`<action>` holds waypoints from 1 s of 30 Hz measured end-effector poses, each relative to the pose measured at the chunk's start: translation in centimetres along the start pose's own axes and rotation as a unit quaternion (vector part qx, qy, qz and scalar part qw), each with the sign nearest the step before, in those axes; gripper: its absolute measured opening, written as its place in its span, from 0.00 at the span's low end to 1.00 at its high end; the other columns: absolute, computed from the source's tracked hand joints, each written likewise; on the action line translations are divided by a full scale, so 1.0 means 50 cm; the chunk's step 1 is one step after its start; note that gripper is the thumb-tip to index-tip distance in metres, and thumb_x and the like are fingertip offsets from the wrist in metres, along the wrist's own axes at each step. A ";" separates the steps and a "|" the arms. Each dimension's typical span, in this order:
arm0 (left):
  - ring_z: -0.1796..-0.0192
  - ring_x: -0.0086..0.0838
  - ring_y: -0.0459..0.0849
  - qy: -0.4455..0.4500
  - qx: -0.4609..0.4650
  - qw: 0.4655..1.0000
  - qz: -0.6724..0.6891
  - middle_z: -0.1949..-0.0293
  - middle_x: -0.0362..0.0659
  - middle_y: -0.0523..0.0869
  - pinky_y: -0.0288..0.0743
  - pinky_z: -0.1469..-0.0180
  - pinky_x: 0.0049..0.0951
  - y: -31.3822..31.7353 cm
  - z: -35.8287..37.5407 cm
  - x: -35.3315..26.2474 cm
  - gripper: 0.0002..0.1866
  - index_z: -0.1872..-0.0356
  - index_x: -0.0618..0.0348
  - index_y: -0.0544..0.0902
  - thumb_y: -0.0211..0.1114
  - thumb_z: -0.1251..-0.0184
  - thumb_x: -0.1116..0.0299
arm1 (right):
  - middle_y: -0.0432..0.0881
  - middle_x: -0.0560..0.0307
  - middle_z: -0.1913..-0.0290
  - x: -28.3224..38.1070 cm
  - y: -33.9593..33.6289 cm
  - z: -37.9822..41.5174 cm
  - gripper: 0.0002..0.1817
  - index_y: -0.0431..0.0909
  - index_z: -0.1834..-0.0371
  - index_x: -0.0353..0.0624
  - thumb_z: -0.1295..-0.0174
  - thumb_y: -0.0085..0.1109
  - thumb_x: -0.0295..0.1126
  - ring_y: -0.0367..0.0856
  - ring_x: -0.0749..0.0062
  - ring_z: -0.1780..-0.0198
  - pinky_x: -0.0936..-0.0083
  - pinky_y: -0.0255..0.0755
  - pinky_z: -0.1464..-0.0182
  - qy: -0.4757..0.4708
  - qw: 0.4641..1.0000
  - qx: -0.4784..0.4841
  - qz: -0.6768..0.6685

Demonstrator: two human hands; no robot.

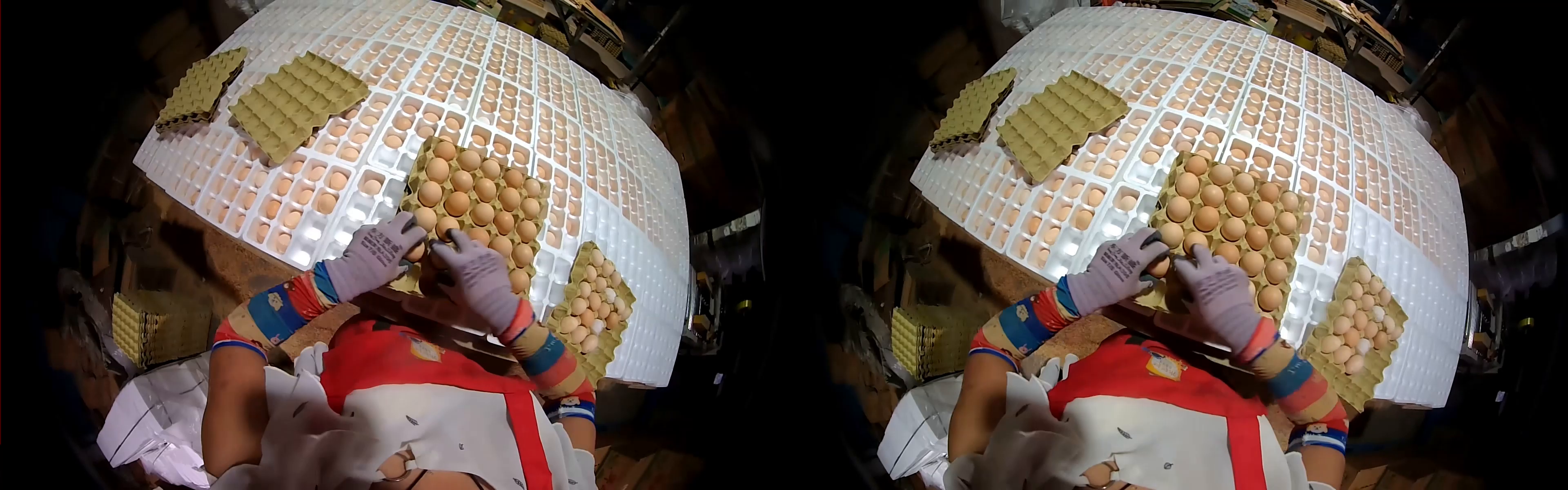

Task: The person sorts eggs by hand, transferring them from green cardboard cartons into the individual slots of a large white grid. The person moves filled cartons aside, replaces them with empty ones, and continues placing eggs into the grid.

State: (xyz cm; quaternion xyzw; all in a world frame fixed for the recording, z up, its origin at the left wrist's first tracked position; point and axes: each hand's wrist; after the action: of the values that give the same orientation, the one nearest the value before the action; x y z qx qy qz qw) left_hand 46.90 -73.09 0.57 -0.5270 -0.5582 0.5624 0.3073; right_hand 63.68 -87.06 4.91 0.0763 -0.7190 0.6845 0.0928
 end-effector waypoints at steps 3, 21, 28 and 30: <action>0.53 0.36 0.86 -0.156 -0.020 0.875 0.457 0.43 0.47 0.79 0.82 0.52 0.33 -0.005 -0.001 0.050 0.34 0.31 0.53 0.67 0.69 0.38 0.62 | 0.78 0.52 0.57 0.000 0.017 -0.015 0.22 0.76 0.56 0.43 0.48 0.70 0.44 0.80 0.56 0.56 0.62 0.75 0.57 -0.005 1.000 0.017 -0.024; 0.54 0.31 0.83 -0.279 -0.254 0.565 0.734 0.45 0.48 0.81 0.81 0.62 0.34 0.027 0.126 -0.056 0.28 0.36 0.52 0.73 0.62 0.32 0.49 | 0.67 0.53 0.42 -0.084 0.012 -0.096 0.19 0.79 0.61 0.54 0.56 0.74 0.42 0.73 0.53 0.47 0.60 0.76 0.57 -0.002 0.994 0.001 0.111; 0.59 0.34 0.83 -0.350 -0.345 0.560 0.667 0.48 0.54 0.82 0.78 0.67 0.28 0.144 0.368 0.147 0.30 0.39 0.60 0.75 0.56 0.29 0.45 | 0.82 0.58 0.55 -0.096 -0.001 -0.103 0.21 0.80 0.49 0.35 0.43 0.69 0.34 0.79 0.77 0.55 0.79 0.74 0.54 0.125 0.819 -0.058 -0.557; 0.53 0.35 0.84 -0.454 -0.219 0.739 0.447 0.48 0.47 0.82 0.80 0.57 0.35 0.104 0.371 0.201 0.27 0.44 0.55 0.80 0.66 0.37 0.47 | 0.78 0.54 0.52 -0.001 -0.003 -0.115 0.22 0.81 0.48 0.43 0.47 0.71 0.37 0.82 0.69 0.54 0.75 0.78 0.56 0.038 0.926 -0.083 -0.366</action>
State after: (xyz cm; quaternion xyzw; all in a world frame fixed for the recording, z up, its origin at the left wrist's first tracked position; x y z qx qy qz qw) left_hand 28.26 -70.34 -10.20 -0.4513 -0.4390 0.6701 -0.3930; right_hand 63.92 -81.35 5.29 0.3004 -0.6912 0.5433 0.3700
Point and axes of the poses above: each hand's wrist, its own z-axis away from the middle knuckle, its own y-axis out of the palm, x = y × z
